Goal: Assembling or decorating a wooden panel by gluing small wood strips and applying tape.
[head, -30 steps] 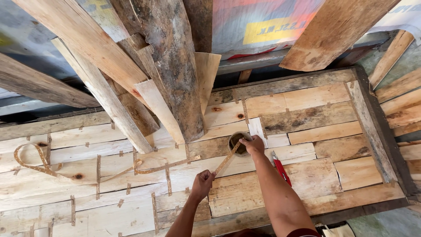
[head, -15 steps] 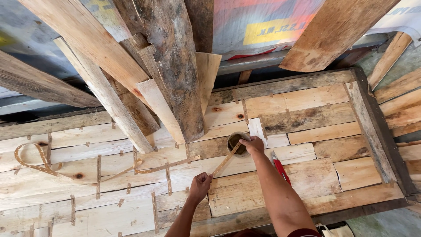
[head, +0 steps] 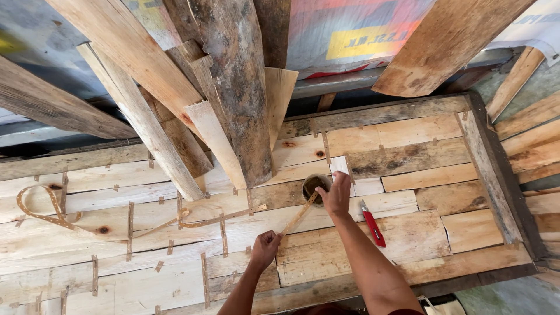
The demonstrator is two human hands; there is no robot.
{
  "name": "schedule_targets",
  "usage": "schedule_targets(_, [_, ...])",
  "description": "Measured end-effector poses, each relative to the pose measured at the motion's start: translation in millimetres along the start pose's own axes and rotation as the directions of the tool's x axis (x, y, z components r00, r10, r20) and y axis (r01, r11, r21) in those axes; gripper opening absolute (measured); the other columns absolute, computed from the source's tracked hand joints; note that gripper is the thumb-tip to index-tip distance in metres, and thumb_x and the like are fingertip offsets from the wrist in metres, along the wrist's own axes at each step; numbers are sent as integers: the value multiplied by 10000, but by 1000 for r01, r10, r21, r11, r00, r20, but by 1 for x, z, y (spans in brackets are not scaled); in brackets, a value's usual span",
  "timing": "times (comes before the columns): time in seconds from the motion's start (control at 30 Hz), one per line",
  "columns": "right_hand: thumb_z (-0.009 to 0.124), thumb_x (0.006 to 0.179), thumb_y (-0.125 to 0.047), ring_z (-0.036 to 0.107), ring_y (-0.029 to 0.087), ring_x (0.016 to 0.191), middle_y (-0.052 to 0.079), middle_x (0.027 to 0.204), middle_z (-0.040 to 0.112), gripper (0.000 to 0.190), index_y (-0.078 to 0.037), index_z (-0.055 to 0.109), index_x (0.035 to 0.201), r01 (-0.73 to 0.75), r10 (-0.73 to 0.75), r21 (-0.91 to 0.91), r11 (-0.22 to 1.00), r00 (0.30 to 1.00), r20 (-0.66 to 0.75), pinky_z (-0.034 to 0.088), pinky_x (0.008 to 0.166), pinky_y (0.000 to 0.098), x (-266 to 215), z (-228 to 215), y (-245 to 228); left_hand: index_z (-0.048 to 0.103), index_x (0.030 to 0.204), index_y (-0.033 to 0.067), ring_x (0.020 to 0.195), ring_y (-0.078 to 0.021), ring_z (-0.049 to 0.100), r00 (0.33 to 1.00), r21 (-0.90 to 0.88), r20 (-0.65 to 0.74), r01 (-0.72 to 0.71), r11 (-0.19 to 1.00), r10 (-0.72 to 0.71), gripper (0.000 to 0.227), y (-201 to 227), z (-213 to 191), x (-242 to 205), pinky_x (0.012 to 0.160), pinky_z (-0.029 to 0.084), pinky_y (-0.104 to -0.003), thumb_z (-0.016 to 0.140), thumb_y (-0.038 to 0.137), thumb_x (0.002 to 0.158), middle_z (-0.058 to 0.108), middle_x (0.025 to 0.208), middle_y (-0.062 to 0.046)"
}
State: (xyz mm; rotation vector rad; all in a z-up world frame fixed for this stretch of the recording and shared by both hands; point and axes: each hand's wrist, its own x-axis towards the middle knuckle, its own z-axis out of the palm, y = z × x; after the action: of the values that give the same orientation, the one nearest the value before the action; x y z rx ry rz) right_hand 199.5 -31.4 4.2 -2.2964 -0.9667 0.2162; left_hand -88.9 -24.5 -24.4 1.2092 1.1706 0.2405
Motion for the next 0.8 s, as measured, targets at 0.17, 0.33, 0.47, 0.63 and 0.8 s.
schedule_targets(0.17, [917, 728, -284, 389, 421, 1389, 168, 1473, 432, 415, -123, 682, 1030, 160, -139, -174, 972, 982, 128, 400, 1086, 544, -9, -12, -9, 572, 647, 35, 498, -77, 408, 1000, 51, -15, 16, 999, -15, 440, -4, 1, -3, 499, 373, -306, 673, 306, 978, 485, 521, 4])
schedule_targets(0.33, [885, 772, -274, 273, 438, 1491, 120, 1574, 394, 207, -196, 785, 936, 189, -149, -240, 952, 973, 176, 325, 1158, 572, -13, -2, 2, 581, 659, 24, 524, -78, 435, 1000, 8, -19, -9, 1000, 9, 438, -9, 2, -8, 519, 394, -307, 671, 319, 970, 522, 541, 1])
schedule_targets(0.47, [888, 753, -282, 287, 455, 1485, 143, 1565, 420, 288, -163, 756, 980, 202, -183, -227, 953, 978, 102, 316, 1164, 576, -17, 10, 21, 572, 664, 15, 547, -91, 459, 998, 100, -51, -16, 995, 21, 458, -5, 1, -18, 539, 414, -320, 672, 349, 962, 543, 555, -18])
schedule_targets(0.63, [878, 762, -272, 280, 455, 1480, 141, 1537, 452, 191, -184, 783, 903, 164, -130, -238, 957, 980, 153, 297, 1175, 574, -17, 10, 22, 574, 667, 13, 549, -100, 456, 998, 157, -66, -1, 988, 12, 475, -11, 2, -17, 545, 420, -334, 685, 375, 952, 540, 558, -30])
schedule_targets(0.8, [836, 789, -243, 283, 463, 1472, 148, 1520, 478, 126, -190, 790, 894, 27, -1, -189, 982, 991, 136, 277, 1186, 553, -14, 18, 27, 615, 715, 7, 551, -91, 492, 998, 128, -58, -29, 991, 37, 423, -12, 1, -15, 549, 434, -318, 683, 349, 954, 589, 575, -29])
